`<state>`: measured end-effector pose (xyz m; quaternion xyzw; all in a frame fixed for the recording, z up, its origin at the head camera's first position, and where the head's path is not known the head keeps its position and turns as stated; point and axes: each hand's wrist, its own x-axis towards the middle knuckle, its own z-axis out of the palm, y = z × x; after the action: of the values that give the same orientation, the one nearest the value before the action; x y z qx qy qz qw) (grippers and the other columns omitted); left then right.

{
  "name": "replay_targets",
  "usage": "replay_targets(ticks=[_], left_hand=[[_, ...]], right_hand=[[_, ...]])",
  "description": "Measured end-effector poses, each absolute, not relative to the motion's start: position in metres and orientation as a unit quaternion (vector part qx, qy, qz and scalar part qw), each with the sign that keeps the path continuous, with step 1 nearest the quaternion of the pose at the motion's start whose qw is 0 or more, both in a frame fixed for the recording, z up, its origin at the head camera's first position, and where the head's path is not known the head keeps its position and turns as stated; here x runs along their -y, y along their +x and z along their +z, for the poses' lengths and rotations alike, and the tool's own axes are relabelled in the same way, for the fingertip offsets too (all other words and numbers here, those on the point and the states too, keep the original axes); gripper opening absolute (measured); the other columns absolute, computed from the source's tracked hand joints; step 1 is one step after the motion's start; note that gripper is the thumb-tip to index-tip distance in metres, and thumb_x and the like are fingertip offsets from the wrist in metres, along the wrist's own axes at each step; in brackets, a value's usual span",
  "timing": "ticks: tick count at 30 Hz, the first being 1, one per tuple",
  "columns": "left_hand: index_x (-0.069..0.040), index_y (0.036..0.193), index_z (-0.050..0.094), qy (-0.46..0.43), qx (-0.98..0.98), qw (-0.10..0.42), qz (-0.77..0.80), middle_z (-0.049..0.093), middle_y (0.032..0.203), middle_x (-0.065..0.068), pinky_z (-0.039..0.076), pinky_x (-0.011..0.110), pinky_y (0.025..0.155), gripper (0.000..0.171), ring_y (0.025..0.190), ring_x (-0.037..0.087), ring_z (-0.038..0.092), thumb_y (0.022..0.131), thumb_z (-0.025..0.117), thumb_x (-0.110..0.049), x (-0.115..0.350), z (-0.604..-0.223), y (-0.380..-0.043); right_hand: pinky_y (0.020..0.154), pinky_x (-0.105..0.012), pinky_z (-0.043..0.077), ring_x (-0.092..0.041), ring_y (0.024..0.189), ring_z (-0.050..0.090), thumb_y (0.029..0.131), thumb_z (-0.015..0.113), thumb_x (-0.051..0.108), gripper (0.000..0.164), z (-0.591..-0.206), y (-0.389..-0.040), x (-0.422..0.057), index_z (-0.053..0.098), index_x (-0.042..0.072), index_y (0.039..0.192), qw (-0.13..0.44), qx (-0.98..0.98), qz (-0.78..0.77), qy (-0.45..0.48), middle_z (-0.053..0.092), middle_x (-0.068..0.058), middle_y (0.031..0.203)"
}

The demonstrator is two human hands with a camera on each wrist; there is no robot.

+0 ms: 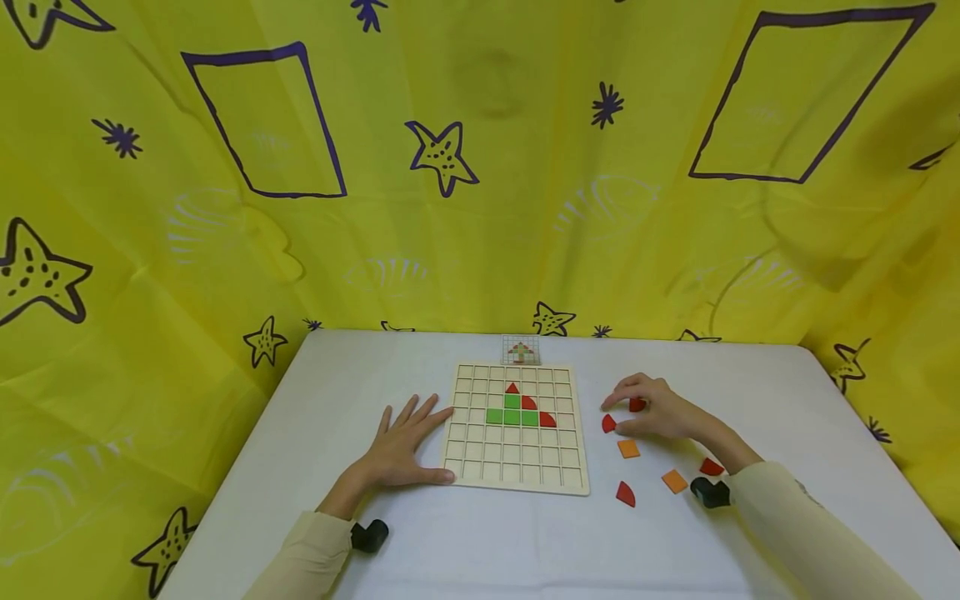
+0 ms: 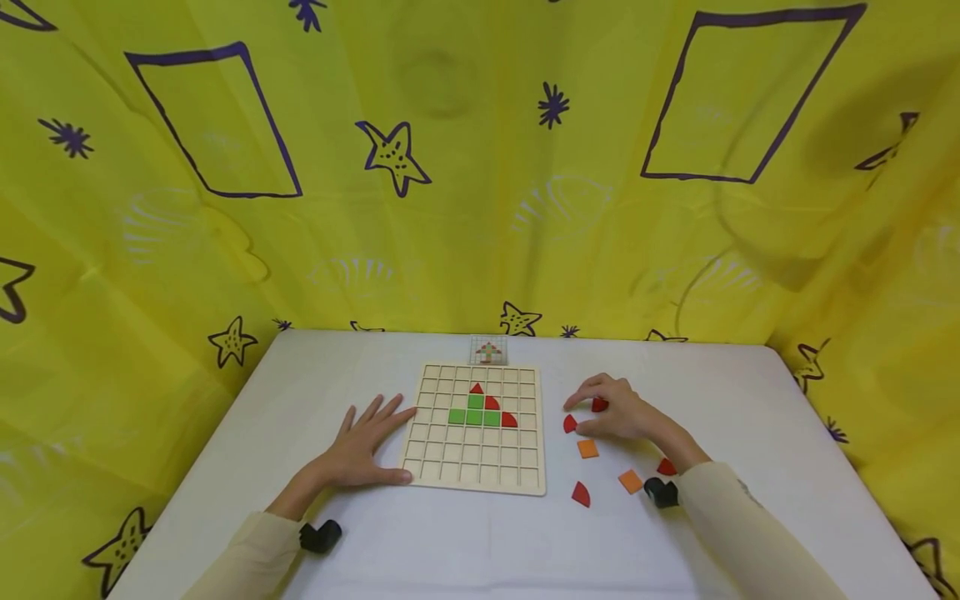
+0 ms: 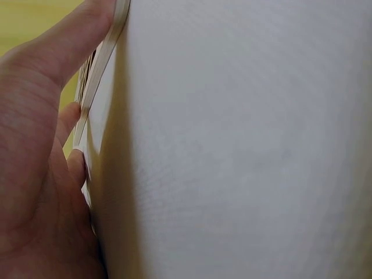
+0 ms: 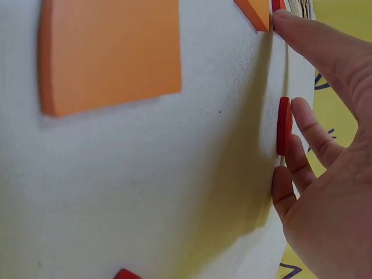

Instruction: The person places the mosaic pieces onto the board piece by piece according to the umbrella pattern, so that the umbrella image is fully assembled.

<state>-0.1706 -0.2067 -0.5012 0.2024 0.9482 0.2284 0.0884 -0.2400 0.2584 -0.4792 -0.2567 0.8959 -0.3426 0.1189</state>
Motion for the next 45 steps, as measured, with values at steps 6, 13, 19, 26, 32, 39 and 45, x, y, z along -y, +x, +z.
replay_targets(ticks=[6, 13, 19, 26, 32, 39, 45], left_hand=[[-0.027, 0.161, 0.037, 0.205, -0.949, 0.086, 0.226, 0.018, 0.171, 0.007, -0.007, 0.071, 0.118, 0.103, 0.158, 0.039, 0.003, 0.076, 0.079, -0.068, 0.208, -0.503, -0.172], [-0.027, 0.161, 0.037, 0.205, -0.948, 0.086, 0.226, 0.018, 0.171, 0.007, -0.007, 0.071, 0.117, 0.103, 0.158, 0.039, 0.002, 0.076, 0.079, -0.068, 0.208, -0.504, -0.171], [-0.026, 0.161, 0.037, 0.202, -0.949, 0.086, 0.226, 0.018, 0.171, 0.007, -0.007, 0.071, 0.117, 0.103, 0.158, 0.039, 0.003, 0.076, 0.079, -0.067, 0.206, -0.501, -0.171], [-0.025, 0.160, 0.038, 0.200, -0.950, 0.084, 0.226, 0.018, 0.171, 0.008, -0.006, 0.071, 0.117, 0.102, 0.157, 0.040, 0.004, 0.076, 0.080, -0.065, 0.205, -0.500, -0.172], [-0.023, 0.160, 0.040, 0.204, -0.947, 0.077, 0.235, 0.021, 0.170, 0.010, -0.005, 0.073, 0.117, 0.103, 0.157, 0.042, 0.005, 0.076, 0.081, -0.066, 0.207, -0.503, -0.169], [-0.023, 0.160, 0.039, 0.228, -0.940, 0.040, 0.248, 0.024, 0.169, 0.013, -0.004, 0.075, 0.115, 0.105, 0.156, 0.044, 0.009, 0.076, 0.075, -0.073, 0.211, -0.510, -0.168], [-0.024, 0.160, 0.038, 0.214, -0.944, 0.068, 0.240, 0.020, 0.171, 0.009, -0.006, 0.073, 0.117, 0.104, 0.157, 0.041, 0.005, 0.076, 0.079, -0.068, 0.209, -0.506, -0.170]], right_hand=[[0.092, -0.048, 0.045, -0.037, 0.118, 0.047, 0.085, 0.084, 0.014, 0.021, -0.482, -0.241, -0.258, 0.080, 0.019, 0.105, 0.111, -0.895, -0.342, -0.264, 0.055, -0.018, 0.126], [0.092, -0.048, 0.046, -0.036, 0.116, 0.049, 0.084, 0.085, 0.014, 0.019, -0.483, -0.241, -0.258, 0.081, 0.020, 0.102, 0.103, -0.896, -0.341, -0.264, 0.056, -0.019, 0.126], [0.091, -0.047, 0.044, -0.033, 0.113, 0.050, 0.085, 0.084, 0.016, 0.018, -0.483, -0.242, -0.259, 0.080, 0.021, 0.102, 0.104, -0.897, -0.339, -0.263, 0.055, -0.018, 0.126], [0.090, -0.046, 0.046, -0.032, 0.111, 0.052, 0.085, 0.085, 0.018, 0.016, -0.482, -0.244, -0.259, 0.079, 0.021, 0.100, 0.102, -0.899, -0.334, -0.264, 0.056, -0.019, 0.127], [0.092, -0.047, 0.047, -0.033, 0.113, 0.053, 0.086, 0.084, 0.020, 0.015, -0.479, -0.242, -0.258, 0.078, 0.022, 0.100, 0.112, -0.899, -0.333, -0.263, 0.057, -0.018, 0.127], [0.086, -0.044, 0.050, -0.027, 0.101, 0.057, 0.086, 0.085, 0.021, 0.016, -0.468, -0.242, -0.255, 0.078, 0.020, 0.101, 0.114, -0.897, -0.331, -0.270, 0.063, -0.013, 0.123], [0.090, -0.051, 0.052, -0.032, 0.108, 0.058, 0.086, 0.086, 0.022, 0.017, -0.457, -0.244, -0.253, 0.078, 0.020, 0.101, 0.092, -0.896, -0.324, -0.288, 0.067, -0.008, 0.116]])
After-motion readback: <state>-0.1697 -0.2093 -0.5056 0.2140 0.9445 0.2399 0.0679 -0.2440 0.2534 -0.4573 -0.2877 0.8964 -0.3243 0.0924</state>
